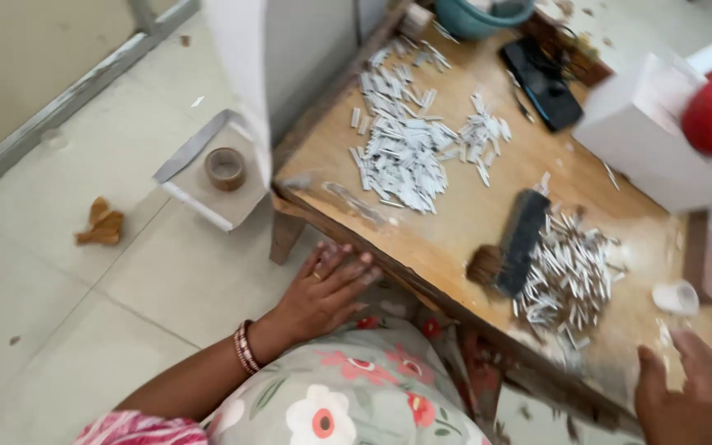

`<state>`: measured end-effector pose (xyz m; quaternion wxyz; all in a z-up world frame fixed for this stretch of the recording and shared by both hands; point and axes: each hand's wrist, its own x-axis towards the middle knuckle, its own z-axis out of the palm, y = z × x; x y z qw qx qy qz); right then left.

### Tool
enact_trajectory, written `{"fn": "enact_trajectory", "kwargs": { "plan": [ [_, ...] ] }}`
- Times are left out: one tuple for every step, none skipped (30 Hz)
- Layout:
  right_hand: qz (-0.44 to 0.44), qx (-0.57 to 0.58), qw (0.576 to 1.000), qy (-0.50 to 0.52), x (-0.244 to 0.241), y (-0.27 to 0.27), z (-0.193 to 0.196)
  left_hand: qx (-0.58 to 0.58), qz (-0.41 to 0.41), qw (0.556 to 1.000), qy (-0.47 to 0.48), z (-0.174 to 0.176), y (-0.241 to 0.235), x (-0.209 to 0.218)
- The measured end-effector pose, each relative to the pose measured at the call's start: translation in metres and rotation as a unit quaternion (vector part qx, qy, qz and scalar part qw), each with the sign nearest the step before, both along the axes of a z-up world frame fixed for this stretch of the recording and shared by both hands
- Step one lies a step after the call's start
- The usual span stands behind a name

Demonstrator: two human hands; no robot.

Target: The person sits at a workbench assembling small brushes. They pick metal ferrules from a pile, insert tufts of bristle hair into each ferrule by hand, press and shape the bristles, and set the finished brushes in a row on the table, occasionally using a small stick-like tool.

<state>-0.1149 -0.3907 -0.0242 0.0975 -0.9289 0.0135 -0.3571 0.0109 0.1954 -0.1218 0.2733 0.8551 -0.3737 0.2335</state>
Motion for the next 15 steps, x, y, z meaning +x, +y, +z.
{"fn": "enact_trajectory", "kwargs": {
  "plan": [
    [-0.040,-0.002,0.999,-0.015,-0.003,0.042,-0.009,-0.001,-0.043,0.999,-0.003,-0.005,0.005,-0.003],
    [-0.080,-0.006,0.996,-0.030,-0.011,0.077,-0.012,-0.031,-0.034,0.999,0.019,-0.011,0.008,-0.003],
    [-0.130,-0.014,0.990,-0.044,-0.032,0.107,-0.007,-0.061,-0.034,0.997,0.044,-0.017,0.007,-0.001],
    [-0.181,-0.019,0.982,-0.047,-0.045,0.126,-0.029,-0.061,-0.087,0.993,0.044,-0.015,0.008,-0.003],
    [-0.214,0.058,0.969,-0.108,-0.051,0.138,-0.050,-0.079,-0.065,0.994,0.049,-0.013,0.007,-0.004],
    [-0.242,0.129,0.945,-0.176,-0.055,0.145,-0.070,-0.097,-0.043,0.993,0.056,-0.011,0.005,-0.003],
    [-0.286,0.120,0.932,-0.188,-0.064,0.146,-0.097,-0.096,-0.091,0.990,0.054,-0.012,0.003,-0.002],
    [-0.295,0.224,0.911,-0.182,-0.071,0.144,-0.123,-0.091,-0.064,0.994,0.015,-0.014,0.001,0.000],
    [-0.289,0.330,0.880,-0.181,-0.076,0.141,-0.151,-0.086,-0.030,0.996,-0.025,-0.013,0.002,0.001],
    [-0.324,0.325,0.866,-0.200,-0.082,0.144,-0.167,-0.085,-0.073,0.993,-0.028,-0.016,0.002,0.009],
    [-0.310,0.446,0.818,-0.188,-0.080,0.143,-0.181,-0.067,-0.049,0.994,-0.072,-0.019,0.003,0.016],
    [-0.286,0.559,0.757,-0.180,-0.076,0.141,-0.194,-0.051,-0.025,0.991,-0.118,-0.021,0.005,0.027],
    [-0.299,0.553,0.753,-0.194,-0.072,0.140,-0.193,-0.058,-0.044,0.990,-0.119,-0.006,-0.008,0.030],
    [-0.238,0.685,0.659,-0.200,-0.065,0.139,-0.192,-0.061,-0.046,0.991,-0.114,0.008,-0.019,0.036],
    [-0.162,0.797,0.550,-0.190,-0.055,0.137,-0.191,-0.062,-0.036,0.992,-0.105,0.021,-0.026,0.035]
  ]
}}
